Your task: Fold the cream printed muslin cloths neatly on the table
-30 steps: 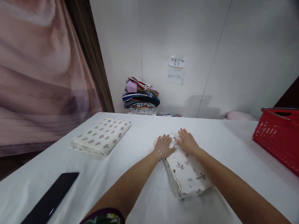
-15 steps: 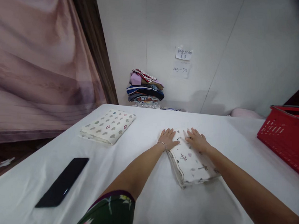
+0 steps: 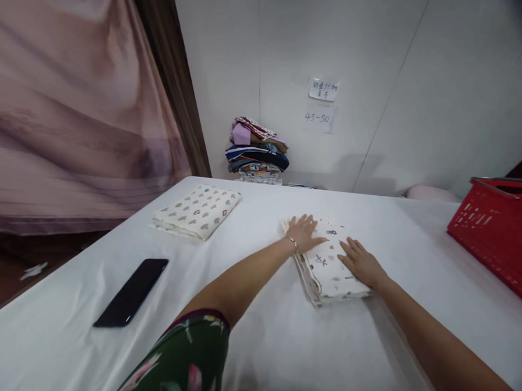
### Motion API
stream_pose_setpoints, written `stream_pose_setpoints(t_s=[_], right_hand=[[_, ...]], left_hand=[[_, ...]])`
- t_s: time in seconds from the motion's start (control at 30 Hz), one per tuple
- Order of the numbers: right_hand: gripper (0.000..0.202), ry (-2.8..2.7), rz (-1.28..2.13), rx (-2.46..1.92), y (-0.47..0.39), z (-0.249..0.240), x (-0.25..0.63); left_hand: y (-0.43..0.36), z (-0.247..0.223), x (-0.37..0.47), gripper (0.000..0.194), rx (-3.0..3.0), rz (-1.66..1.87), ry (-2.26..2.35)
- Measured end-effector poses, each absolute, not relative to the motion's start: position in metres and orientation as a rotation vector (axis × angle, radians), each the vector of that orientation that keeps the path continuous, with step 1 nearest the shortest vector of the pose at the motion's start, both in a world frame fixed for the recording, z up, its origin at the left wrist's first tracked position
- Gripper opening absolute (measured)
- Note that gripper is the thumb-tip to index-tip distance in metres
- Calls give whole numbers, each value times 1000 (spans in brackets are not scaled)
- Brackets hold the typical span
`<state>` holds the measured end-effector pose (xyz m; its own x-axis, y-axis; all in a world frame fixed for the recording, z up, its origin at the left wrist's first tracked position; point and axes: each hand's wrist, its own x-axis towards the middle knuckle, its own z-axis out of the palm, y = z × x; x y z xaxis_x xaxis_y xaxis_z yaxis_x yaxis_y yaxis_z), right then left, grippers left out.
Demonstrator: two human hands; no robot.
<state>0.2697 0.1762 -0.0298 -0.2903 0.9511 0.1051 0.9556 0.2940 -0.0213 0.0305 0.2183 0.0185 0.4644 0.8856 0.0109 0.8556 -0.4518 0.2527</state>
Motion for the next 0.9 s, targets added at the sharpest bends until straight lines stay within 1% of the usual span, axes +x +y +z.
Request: stream_pose_setpoints(t_s=[0.13, 0.23, 0.37, 0.5, 0.63, 0.73, 0.8, 0.9], right_hand=[[57, -2445, -13, -1743, 179, -35, 275], [55, -2428, 48, -1706, 180, -40, 278], [56, -2362, 162, -1708, 184, -40, 278], [61, -2234, 453, -1763, 187, -26, 280], [61, -1867, 663, -1857, 187, -4, 292], [62, -1668, 775, -1944, 187, 7, 300], [63, -1628, 827, -1981, 190, 9, 303], [72, -1632, 853, -2050, 197, 9, 303]], left_hand=[[168, 5, 39, 75, 2687, 253, 1208], [150, -7, 36, 72, 2682, 263, 1212], [150, -9, 33, 67, 2677, 328, 1194], [145, -9, 31, 55, 2582, 538, 1244], [136, -12, 20, 46, 2287, 828, 1460], [135, -9, 11, 45, 1862, 935, 1653], [137, -5, 8, 50, 1522, 927, 1692], [140, 3, 8, 64, 1104, 879, 1613]])
